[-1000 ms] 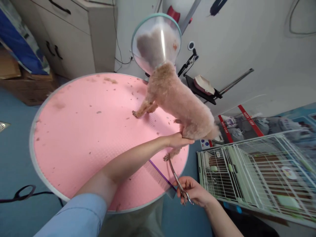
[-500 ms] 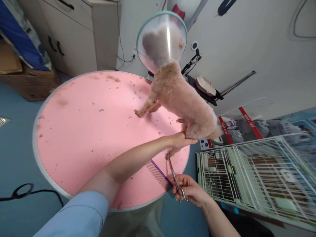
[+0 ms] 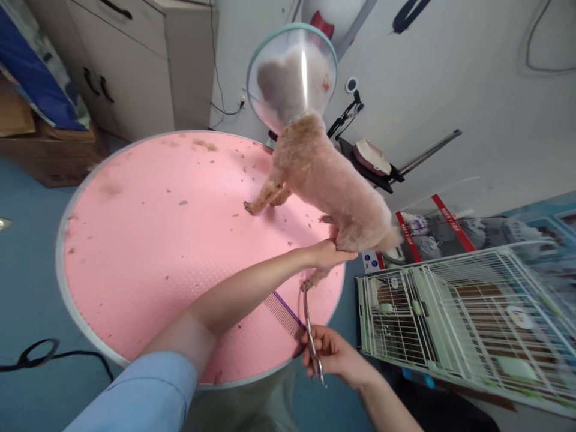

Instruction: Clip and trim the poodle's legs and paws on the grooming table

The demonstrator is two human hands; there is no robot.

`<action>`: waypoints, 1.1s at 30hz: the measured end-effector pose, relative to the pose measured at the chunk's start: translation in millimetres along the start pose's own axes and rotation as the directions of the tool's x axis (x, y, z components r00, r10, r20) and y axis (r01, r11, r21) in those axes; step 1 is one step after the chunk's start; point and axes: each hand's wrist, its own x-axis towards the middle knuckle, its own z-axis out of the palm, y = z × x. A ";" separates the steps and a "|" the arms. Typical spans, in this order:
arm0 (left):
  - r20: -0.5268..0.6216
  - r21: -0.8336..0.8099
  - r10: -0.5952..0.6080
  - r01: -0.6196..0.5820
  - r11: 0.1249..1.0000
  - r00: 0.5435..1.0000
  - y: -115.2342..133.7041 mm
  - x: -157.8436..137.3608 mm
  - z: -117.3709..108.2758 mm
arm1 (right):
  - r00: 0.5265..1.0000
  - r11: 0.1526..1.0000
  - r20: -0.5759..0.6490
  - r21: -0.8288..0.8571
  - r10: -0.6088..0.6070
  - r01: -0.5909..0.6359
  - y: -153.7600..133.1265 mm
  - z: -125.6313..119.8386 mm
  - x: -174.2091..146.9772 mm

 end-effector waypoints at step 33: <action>0.161 -0.387 0.004 0.059 0.920 0.987 7.4 -3.4 -12.7 | 0.886 0.810 -0.333 0.387 -0.323 0.441 26.5 84.4 57.3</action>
